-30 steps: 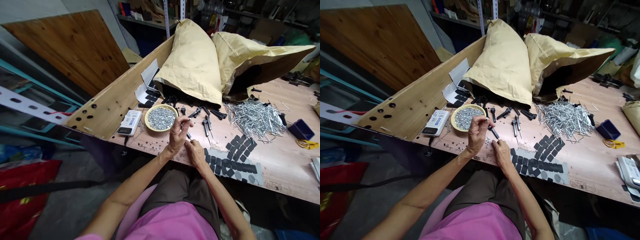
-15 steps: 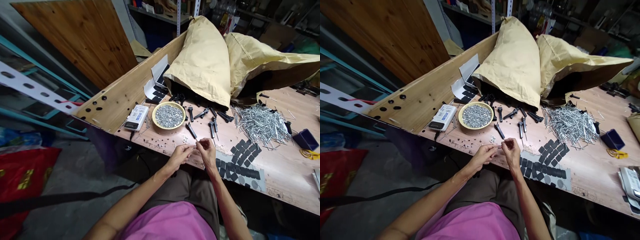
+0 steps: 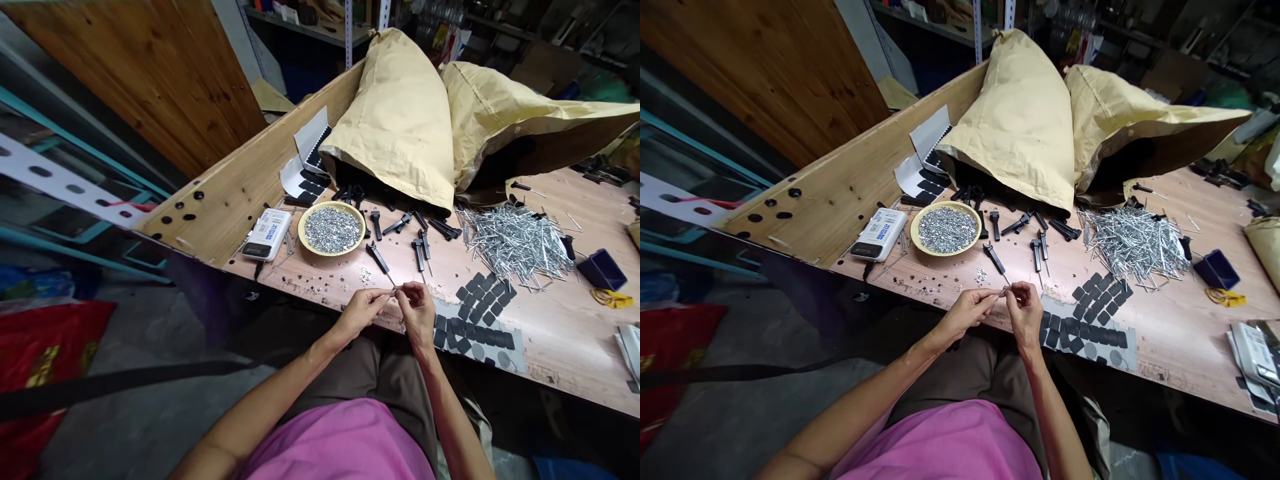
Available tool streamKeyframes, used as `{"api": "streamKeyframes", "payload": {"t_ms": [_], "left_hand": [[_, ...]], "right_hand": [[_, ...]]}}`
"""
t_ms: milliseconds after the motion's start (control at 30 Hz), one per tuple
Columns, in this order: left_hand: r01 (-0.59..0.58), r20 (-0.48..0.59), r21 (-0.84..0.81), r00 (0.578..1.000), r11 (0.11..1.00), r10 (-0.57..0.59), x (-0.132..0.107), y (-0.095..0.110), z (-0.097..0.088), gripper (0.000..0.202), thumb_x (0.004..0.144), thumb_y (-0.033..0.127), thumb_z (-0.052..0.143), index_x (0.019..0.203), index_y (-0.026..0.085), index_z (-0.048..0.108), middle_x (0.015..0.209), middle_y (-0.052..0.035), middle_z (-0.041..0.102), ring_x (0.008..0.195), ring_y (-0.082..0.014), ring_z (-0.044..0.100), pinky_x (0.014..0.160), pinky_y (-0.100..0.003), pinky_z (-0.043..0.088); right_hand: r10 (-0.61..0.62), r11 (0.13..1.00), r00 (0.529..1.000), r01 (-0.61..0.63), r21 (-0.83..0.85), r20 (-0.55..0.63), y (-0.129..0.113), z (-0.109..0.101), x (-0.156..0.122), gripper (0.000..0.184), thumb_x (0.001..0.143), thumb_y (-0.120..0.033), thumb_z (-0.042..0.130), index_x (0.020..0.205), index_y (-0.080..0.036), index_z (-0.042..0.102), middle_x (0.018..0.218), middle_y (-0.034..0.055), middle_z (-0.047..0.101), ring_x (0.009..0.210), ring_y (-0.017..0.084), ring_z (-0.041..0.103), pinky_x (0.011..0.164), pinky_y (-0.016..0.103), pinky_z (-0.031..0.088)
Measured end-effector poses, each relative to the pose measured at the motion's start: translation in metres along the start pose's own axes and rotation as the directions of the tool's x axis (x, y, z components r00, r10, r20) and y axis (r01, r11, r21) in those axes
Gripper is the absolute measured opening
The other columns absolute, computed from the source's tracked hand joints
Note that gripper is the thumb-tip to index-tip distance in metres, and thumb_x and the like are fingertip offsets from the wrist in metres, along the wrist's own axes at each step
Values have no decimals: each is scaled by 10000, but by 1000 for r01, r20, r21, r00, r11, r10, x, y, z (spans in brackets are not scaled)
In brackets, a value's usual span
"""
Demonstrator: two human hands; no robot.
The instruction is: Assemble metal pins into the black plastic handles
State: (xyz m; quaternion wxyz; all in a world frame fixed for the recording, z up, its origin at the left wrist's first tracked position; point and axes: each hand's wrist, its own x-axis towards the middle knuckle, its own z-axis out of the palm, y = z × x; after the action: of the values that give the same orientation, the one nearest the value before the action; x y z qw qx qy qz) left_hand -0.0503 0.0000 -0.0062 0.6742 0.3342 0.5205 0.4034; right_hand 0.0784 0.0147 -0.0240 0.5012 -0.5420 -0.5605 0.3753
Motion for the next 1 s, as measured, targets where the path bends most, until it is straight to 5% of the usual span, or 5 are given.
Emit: {"api": "streamKeyframes", "payload": {"t_ms": [200,367,600,867,1000], "left_hand": [[75,4,36,997,996,-76,-1,4,3,413,732,381,632,1034,102,673,494,90,367,360,-12,250,349,-147,117],[151,156,57,975,987,-159,-3,14,-3,405,678,374,674,979,102,681,447,99,358,330,-7,222,337,-140,101],[-31,394,110,919,993,-15,-6,37,14,325,650,369,702,875,134,699,441,87,339,355,-23,240,339,-158,155],[-438,330,365,886,822,325,-21,22,51,228,730,347,612,804,143,684,602,17,549,516,-75,444,469,-186,352],[-367,392,303,889,879,236,-24,12,53,268,751,392,587,797,140,665,508,37,475,432,-67,378,403,-183,296]], "right_hand": [[-400,840,889,453,-299,224,5,-16,-7,185,881,-211,452,888,-201,637,848,77,696,825,191,657,759,348,532],[-301,887,891,392,-245,339,-14,-35,6,191,891,-299,503,863,-206,668,826,53,690,781,173,651,705,309,526],[-180,925,855,315,-211,486,-58,-83,19,253,837,-410,585,870,-190,704,780,11,678,690,113,626,621,220,487],[-239,776,817,485,-402,524,-65,-116,-5,302,939,-358,427,914,-155,649,844,34,637,794,123,600,725,253,486],[-260,750,792,526,-401,552,-62,-122,-14,321,949,-386,380,927,-164,610,843,34,605,796,127,573,722,253,481]]}}
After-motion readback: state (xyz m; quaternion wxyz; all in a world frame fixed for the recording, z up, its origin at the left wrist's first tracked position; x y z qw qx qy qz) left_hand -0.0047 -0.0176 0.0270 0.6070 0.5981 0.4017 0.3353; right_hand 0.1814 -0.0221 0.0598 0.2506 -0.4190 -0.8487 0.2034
